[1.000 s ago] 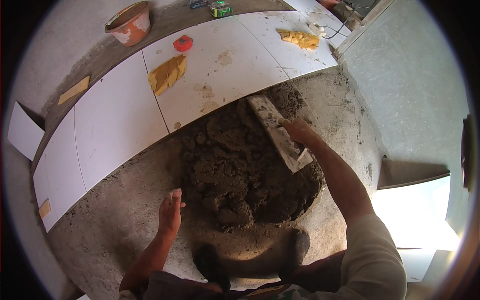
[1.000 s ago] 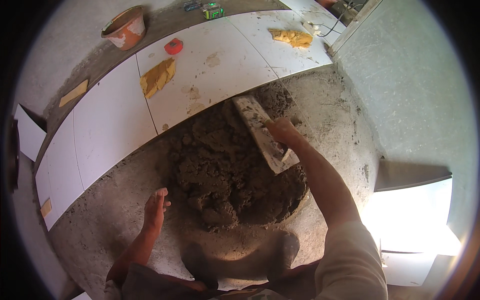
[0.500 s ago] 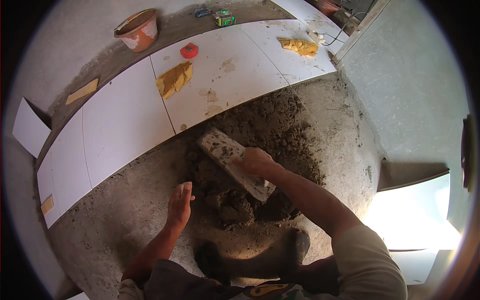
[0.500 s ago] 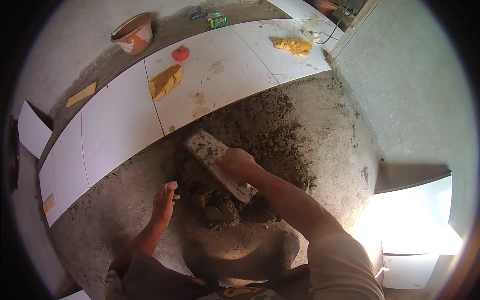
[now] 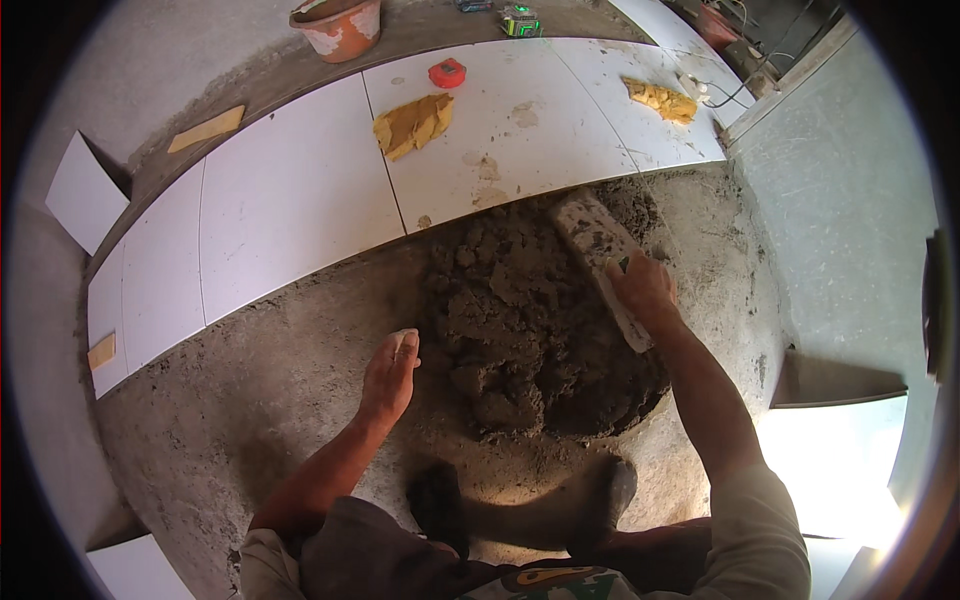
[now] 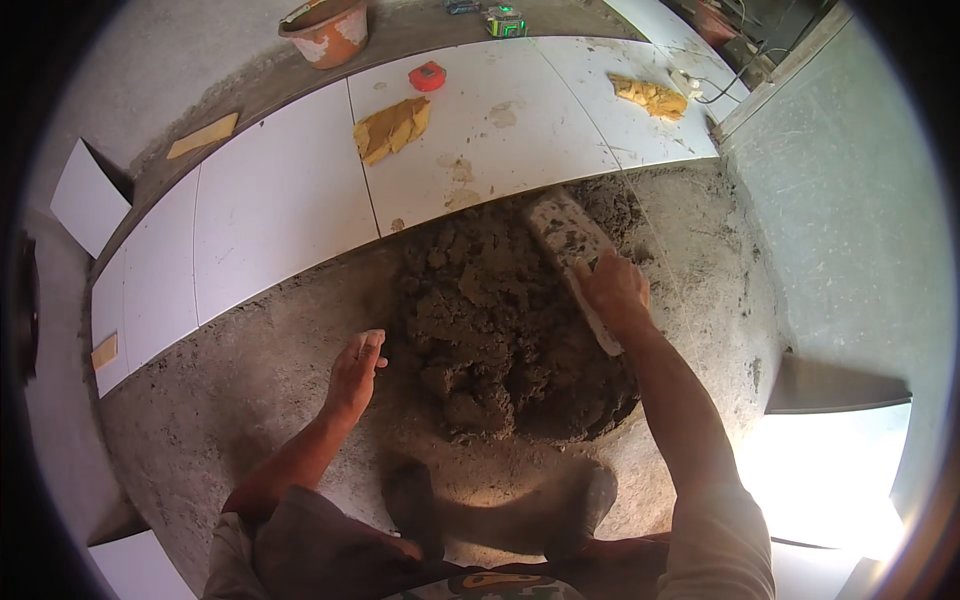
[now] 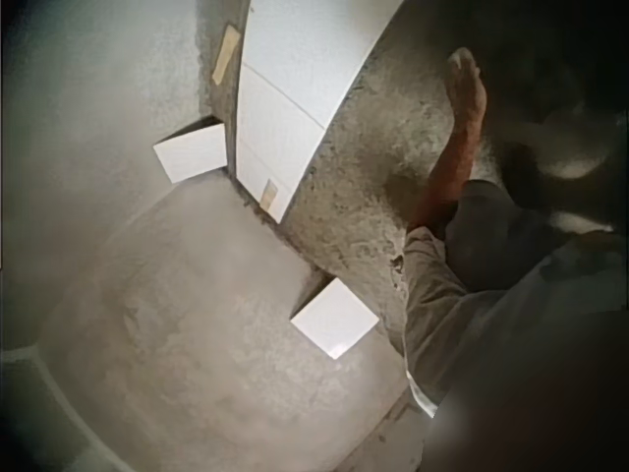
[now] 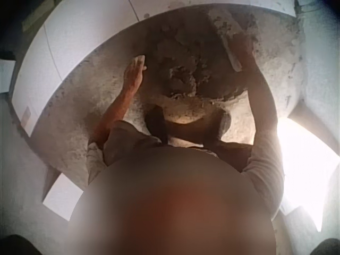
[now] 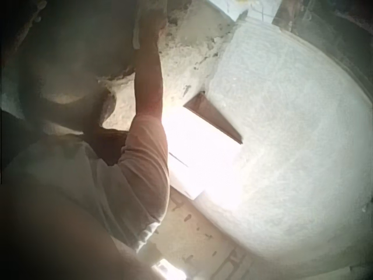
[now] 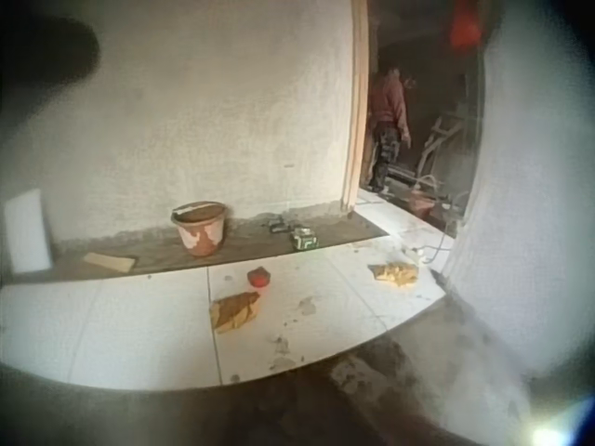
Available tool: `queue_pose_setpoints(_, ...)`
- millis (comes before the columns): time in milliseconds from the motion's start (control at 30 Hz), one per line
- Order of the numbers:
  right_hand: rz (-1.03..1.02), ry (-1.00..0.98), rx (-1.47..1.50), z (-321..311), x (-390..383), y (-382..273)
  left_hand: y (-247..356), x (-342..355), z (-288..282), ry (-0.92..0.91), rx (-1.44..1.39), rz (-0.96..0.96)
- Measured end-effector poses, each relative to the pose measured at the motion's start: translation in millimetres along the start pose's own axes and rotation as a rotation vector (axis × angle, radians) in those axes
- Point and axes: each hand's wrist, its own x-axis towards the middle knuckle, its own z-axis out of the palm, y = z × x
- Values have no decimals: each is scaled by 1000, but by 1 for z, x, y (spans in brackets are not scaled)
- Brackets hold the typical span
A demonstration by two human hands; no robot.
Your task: Spreading and smoothing mortar on a floor surface using a hand trowel.
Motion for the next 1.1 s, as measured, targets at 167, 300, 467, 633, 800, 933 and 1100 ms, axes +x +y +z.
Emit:
queue_pose_setpoints(167,-27,-215,144,28,-6,-21,-1,0,2,4,9,16)
queue_pose_setpoints(300,-110,-229,152,29,-46,-23,-8,6,7,-58,20,36)
queue_pose_setpoints(467,-212,-211,55,-34,-89,31,-8,2,4,-78,7,50)
queue_pose_setpoints(633,199,-348,420,-55,-128,152,-9,-3,6,-113,64,7)
queue_pose_setpoints(800,545,-228,704,14,-188,220,2,-12,11,-76,68,-13)
queue_pose_setpoints(933,569,-100,952,83,-194,187,6,-26,6,-70,114,-65)
queue_pose_setpoints(1100,387,-177,927,71,-178,152,6,-46,1,-33,109,-187)
